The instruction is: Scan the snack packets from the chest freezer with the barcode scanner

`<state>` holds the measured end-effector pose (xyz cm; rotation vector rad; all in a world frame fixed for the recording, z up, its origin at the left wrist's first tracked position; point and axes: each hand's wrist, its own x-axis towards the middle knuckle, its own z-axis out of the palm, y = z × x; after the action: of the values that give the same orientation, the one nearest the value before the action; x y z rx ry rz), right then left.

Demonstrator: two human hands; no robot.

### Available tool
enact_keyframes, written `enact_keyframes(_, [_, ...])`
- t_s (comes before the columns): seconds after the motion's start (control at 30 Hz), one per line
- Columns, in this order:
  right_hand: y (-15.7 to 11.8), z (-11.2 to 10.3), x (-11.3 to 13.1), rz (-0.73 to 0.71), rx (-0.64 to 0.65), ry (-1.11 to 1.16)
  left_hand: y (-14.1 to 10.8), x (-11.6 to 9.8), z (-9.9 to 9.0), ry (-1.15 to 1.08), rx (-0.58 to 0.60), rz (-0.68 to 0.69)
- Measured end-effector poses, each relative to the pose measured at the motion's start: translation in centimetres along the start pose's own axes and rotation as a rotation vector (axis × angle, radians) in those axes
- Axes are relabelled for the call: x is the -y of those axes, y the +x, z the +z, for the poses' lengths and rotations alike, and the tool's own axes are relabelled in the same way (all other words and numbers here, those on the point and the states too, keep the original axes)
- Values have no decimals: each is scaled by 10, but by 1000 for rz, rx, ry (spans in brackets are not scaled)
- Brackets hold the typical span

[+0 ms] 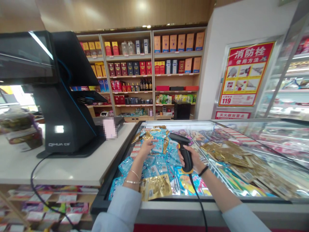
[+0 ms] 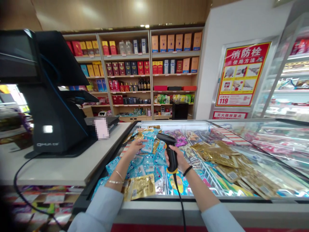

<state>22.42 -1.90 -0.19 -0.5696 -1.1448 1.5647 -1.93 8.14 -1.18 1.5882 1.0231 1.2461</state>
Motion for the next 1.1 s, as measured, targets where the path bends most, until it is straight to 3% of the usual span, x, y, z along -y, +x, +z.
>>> enact_keyframes(0.1, [0, 1, 1, 3, -10, -15, 2, -2, -1, -52, -66, -14])
enact_keyframes(0.23, [-1, 5, 1, 26, -7, -103, 2, -14, -2, 39, -412, 137])
enact_keyframes(0.33, [-1, 8, 0, 48, -11, -178, -3, -25, -3, 214, -542, 206])
enact_keyframes(0.5, [-2, 11, -2, 21, -45, -174, -9, -34, -1, 344, -586, 279])
enact_keyframes(1.1, [-4, 9, 1, 13, 5, -136, -10, -36, 3, 336, -541, 305])
